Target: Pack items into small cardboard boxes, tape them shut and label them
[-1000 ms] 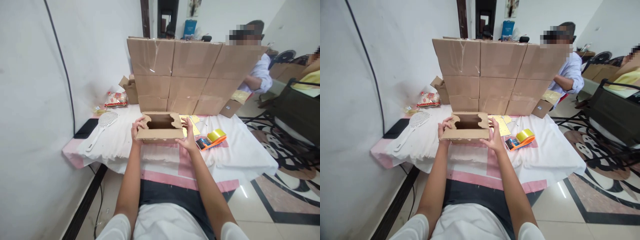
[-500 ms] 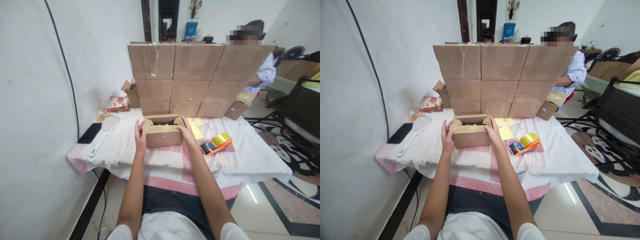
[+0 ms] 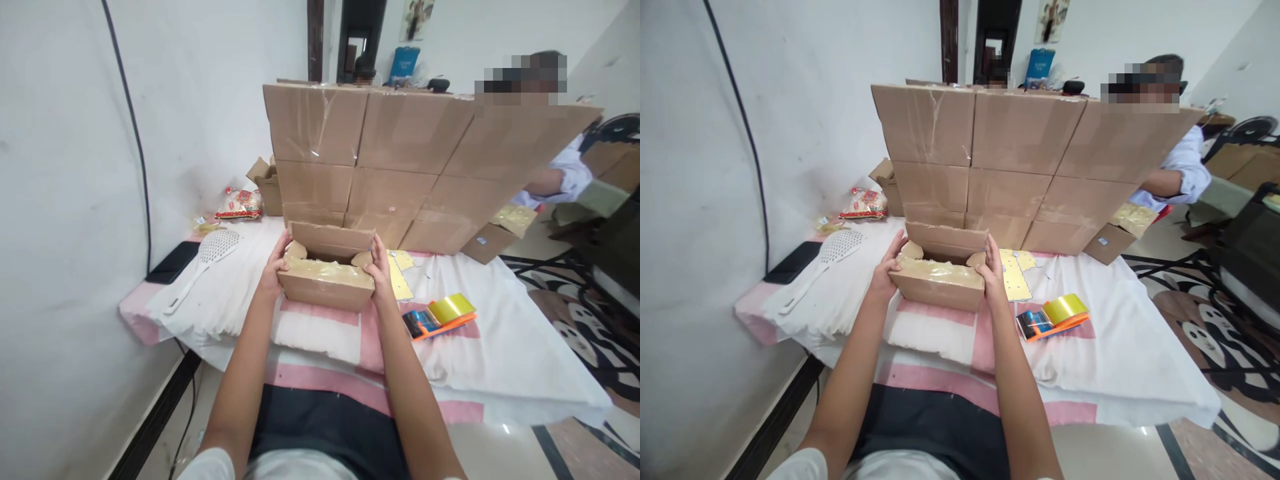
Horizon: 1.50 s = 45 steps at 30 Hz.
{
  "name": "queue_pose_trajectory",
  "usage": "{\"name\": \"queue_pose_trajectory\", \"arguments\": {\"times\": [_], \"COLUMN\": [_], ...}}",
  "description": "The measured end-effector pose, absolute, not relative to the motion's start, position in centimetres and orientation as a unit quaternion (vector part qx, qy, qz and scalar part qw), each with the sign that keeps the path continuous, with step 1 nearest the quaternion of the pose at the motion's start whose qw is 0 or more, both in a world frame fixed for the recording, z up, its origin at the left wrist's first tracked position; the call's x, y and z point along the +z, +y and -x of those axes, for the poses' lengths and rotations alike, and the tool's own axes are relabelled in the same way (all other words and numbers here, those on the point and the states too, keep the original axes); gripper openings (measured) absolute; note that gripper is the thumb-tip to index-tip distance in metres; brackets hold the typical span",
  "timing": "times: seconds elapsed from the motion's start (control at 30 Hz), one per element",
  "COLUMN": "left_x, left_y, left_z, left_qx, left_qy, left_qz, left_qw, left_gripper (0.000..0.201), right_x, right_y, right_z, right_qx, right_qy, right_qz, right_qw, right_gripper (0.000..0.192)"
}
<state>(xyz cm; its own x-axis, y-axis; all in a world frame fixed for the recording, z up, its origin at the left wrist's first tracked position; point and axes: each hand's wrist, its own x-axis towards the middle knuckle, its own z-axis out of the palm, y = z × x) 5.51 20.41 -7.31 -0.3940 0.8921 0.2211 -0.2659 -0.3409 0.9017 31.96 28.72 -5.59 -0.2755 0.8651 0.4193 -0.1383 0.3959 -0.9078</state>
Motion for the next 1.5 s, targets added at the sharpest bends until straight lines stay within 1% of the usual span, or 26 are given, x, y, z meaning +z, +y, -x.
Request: {"name": "queue_pose_trajectory", "arguments": {"times": [0.07,0.13,0.2,0.27,0.4,0.47,0.57,0.63,0.67,0.73,0.77,0.8,0.87,0.93,1.0,1.07,1.13,1.23,1.3,1.33,1.43,1.5], "left_x": [-7.1,-6.9,-6.7,-6.6,-6.5,-6.5,-6.6,-6.8,-6.8,-6.5,-6.1,-5.4,-3.4,-1.0,1.3,3.0,3.8,4.0,3.9,3.9,3.8,3.8], "left_y": [20.7,20.9,21.0,21.0,21.1,21.2,20.9,19.9,19.1,17.3,16.4,15.6,14.7,15.0,16.2,17.7,19.1,20.1,20.2,20.1,19.8,19.7], "left_z": [-5.5,-5.4,-5.3,-5.3,-5.5,-5.8,-6.3,-6.9,-7.3,-8.0,-8.2,-8.5,-8.7,-8.8,-8.9,-9.1,-9.5,-10.0,-10.4,-10.6,-11.4,-11.9], "left_qx": [0.720,0.713,0.708,0.706,0.712,0.717,0.723,0.745,0.754,0.736,0.703,0.655,0.553,0.484,0.464,0.463,0.446,0.384,0.362,0.364,0.375,0.332], "left_qy": [0.407,0.402,0.400,0.399,0.397,0.402,0.430,0.462,0.480,0.515,0.534,0.554,0.588,0.600,0.577,0.538,0.509,0.496,0.496,0.498,0.518,0.551], "left_qz": [-0.384,-0.398,-0.409,-0.412,-0.404,-0.402,-0.410,-0.409,-0.409,-0.437,-0.470,-0.512,-0.590,-0.635,-0.662,-0.679,-0.699,-0.745,-0.762,-0.762,-0.750,-0.753], "left_qw": [0.410,0.414,0.413,0.416,0.416,0.403,0.352,0.254,0.182,0.038,-0.010,-0.033,-0.020,0.040,0.119,0.188,0.230,0.229,0.206,0.197,0.170,0.141], "left_gripper": [0.086,0.070,0.051,0.040,0.033,0.030,0.037,0.042,0.040,0.028,0.020,0.014,0.008,0.021,0.031,0.034,0.034,0.021,0.008,0.005,0.007,0.012], "right_x": [-6.1,-6.4,-6.6,-6.6,-6.2,-6.1,-6.2,-6.5,-6.7,-7.0,-7.1,-7.1,-6.9,-6.6,-6.2,-5.9,-6.0,-6.4,-6.6,-6.7,-6.6,-6.6], "right_y": [28.5,28.3,28.1,28.0,27.5,27.3,27.2,27.3,27.3,27.3,27.2,27.0,26.6,26.2,25.9,25.8,25.9,26.4,26.7,26.9,27.3,27.5], "right_z": [-32.1,-32.4,-32.6,-32.7,-32.4,-32.3,-32.1,-32.1,-32.1,-32.0,-32.0,-31.9,-31.8,-31.9,-32.0,-32.1,-32.1,-32.1,-32.3,-32.5,-33.2,-33.5], "right_qx": [0.435,0.403,0.387,0.390,0.421,0.428,0.437,0.461,0.473,0.482,0.481,0.477,0.471,0.466,0.463,0.465,0.465,0.432,0.374,0.337,0.238,0.213], "right_qy": [-0.658,-0.675,-0.684,-0.681,-0.660,-0.647,-0.630,-0.623,-0.623,-0.623,-0.622,-0.622,-0.625,-0.630,-0.635,-0.639,-0.644,-0.637,-0.630,-0.630,-0.649,-0.665], "right_qz": [0.274,0.257,0.252,0.263,0.280,0.287,0.297,0.289,0.280,0.266,0.264,0.265,0.275,0.288,0.293,0.286,0.280,0.296,0.312,0.320,0.331,0.312], "right_qw": [0.550,0.562,0.564,0.561,0.556,0.562,0.570,0.562,0.557,0.556,0.558,0.562,0.559,0.550,0.545,0.543,0.540,0.566,0.604,0.621,0.642,0.644], "right_gripper": [0.056,0.035,0.031,0.031,0.019,0.017,0.026,0.043,0.054,0.072,0.077,0.081,0.084,0.087,0.090,0.091,0.091,0.091,0.093,0.093,0.091,0.087]}}
